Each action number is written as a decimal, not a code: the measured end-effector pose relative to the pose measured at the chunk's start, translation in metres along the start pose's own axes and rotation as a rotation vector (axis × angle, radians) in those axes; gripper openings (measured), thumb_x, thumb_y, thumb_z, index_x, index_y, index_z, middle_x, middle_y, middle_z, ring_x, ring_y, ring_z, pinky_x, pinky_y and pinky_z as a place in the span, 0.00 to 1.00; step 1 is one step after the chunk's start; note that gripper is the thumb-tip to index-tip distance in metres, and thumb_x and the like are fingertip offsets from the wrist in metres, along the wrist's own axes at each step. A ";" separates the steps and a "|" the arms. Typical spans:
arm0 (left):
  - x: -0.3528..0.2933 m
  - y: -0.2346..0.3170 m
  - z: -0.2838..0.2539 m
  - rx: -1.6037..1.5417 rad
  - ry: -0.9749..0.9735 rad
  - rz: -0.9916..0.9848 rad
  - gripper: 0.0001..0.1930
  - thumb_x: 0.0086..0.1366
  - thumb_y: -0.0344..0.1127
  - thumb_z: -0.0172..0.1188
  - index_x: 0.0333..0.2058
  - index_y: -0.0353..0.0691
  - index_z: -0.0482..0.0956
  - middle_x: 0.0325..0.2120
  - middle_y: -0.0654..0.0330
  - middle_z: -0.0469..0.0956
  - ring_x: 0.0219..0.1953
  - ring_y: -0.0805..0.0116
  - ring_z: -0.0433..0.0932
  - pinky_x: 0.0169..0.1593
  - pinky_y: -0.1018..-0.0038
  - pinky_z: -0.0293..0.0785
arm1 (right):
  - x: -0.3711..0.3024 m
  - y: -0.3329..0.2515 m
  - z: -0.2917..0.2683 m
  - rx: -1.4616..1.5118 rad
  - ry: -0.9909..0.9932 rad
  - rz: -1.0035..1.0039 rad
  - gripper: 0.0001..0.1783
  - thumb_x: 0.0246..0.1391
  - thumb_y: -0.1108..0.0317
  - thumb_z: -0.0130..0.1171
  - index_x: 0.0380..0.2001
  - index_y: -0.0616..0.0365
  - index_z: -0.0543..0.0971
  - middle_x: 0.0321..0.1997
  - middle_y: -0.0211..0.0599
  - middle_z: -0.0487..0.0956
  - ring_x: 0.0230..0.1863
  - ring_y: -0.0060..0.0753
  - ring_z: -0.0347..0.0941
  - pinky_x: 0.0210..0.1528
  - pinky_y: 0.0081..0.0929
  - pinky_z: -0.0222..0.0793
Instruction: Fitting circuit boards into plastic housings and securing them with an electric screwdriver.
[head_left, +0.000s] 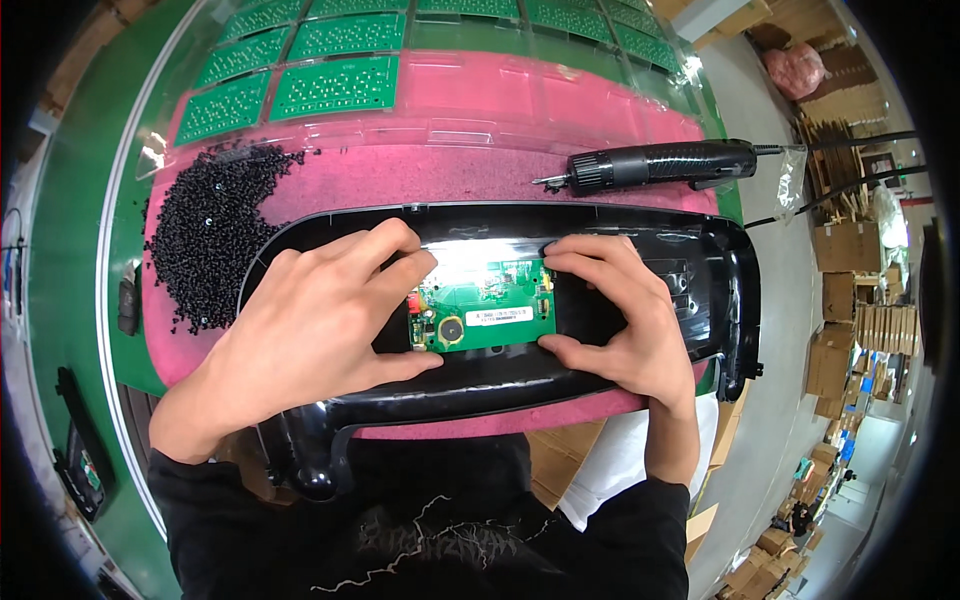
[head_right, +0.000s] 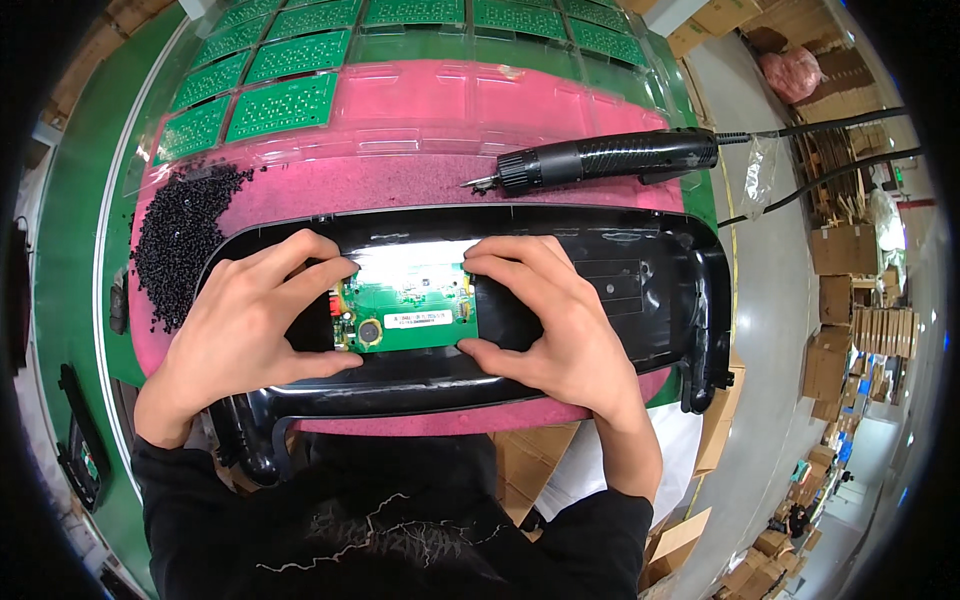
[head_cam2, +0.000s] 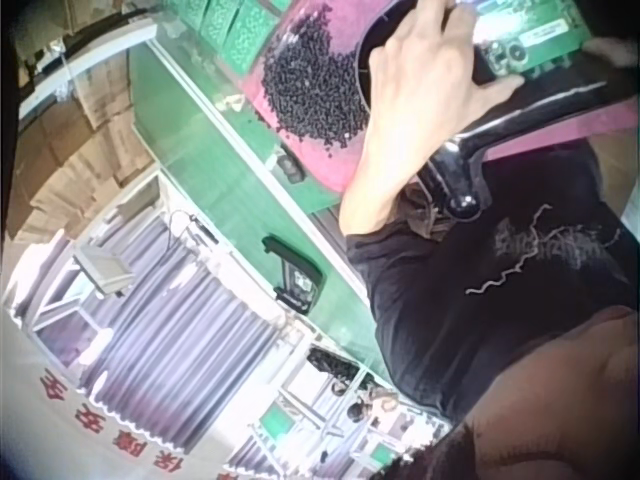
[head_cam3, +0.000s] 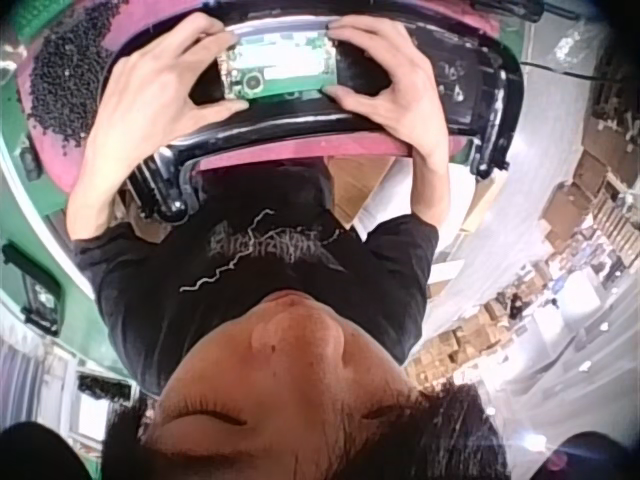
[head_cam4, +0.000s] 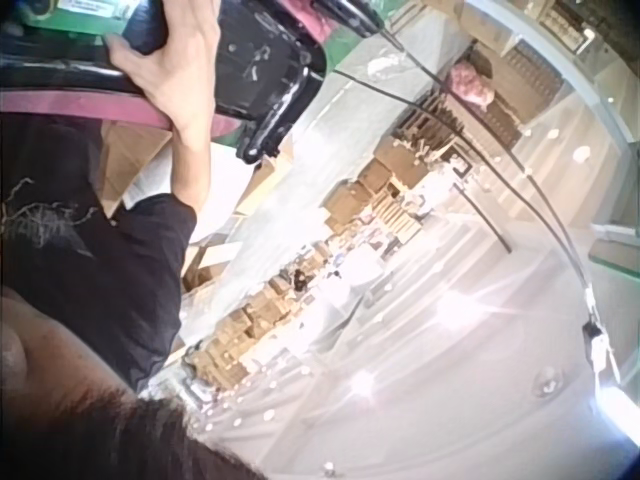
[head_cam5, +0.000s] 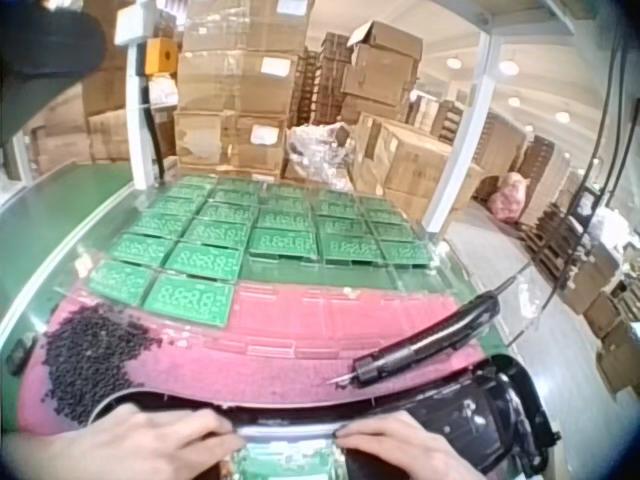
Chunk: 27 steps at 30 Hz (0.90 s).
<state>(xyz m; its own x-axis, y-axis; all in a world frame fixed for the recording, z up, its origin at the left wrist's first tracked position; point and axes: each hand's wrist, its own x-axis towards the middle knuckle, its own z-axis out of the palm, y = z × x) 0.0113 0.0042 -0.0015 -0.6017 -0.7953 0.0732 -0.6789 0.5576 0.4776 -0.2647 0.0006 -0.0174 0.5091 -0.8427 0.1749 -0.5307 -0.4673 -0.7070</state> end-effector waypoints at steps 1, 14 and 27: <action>0.000 -0.001 0.000 -0.006 -0.007 -0.003 0.30 0.39 0.40 0.75 0.42 0.36 0.76 0.39 0.59 0.73 0.33 0.59 0.78 0.31 0.68 0.73 | 0.000 0.000 0.000 -0.004 -0.001 0.003 0.33 0.24 0.75 0.72 0.44 0.62 0.78 0.49 0.41 0.76 0.51 0.44 0.72 0.54 0.35 0.68; -0.005 0.001 0.002 0.136 0.016 0.079 0.28 0.44 0.44 0.72 0.42 0.35 0.74 0.39 0.61 0.70 0.38 0.67 0.77 0.29 0.73 0.74 | -0.002 -0.008 -0.003 -0.059 -0.031 0.039 0.34 0.27 0.75 0.72 0.47 0.61 0.76 0.52 0.43 0.75 0.51 0.44 0.72 0.51 0.34 0.69; -0.019 -0.067 -0.039 0.326 0.378 -0.415 0.12 0.52 0.30 0.66 0.35 0.31 0.78 0.33 0.47 0.77 0.40 0.47 0.76 0.43 0.57 0.72 | 0.004 0.047 -0.123 -0.419 0.340 0.577 0.27 0.59 0.62 0.58 0.60 0.51 0.65 0.45 0.39 0.73 0.40 0.27 0.70 0.44 0.27 0.70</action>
<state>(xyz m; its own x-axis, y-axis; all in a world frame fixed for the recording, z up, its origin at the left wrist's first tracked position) 0.0843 -0.0275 -0.0010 -0.1125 -0.9559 0.2712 -0.9520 0.1819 0.2462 -0.3706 -0.0579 0.0340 -0.1231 -0.9867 0.1064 -0.8934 0.0635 -0.4448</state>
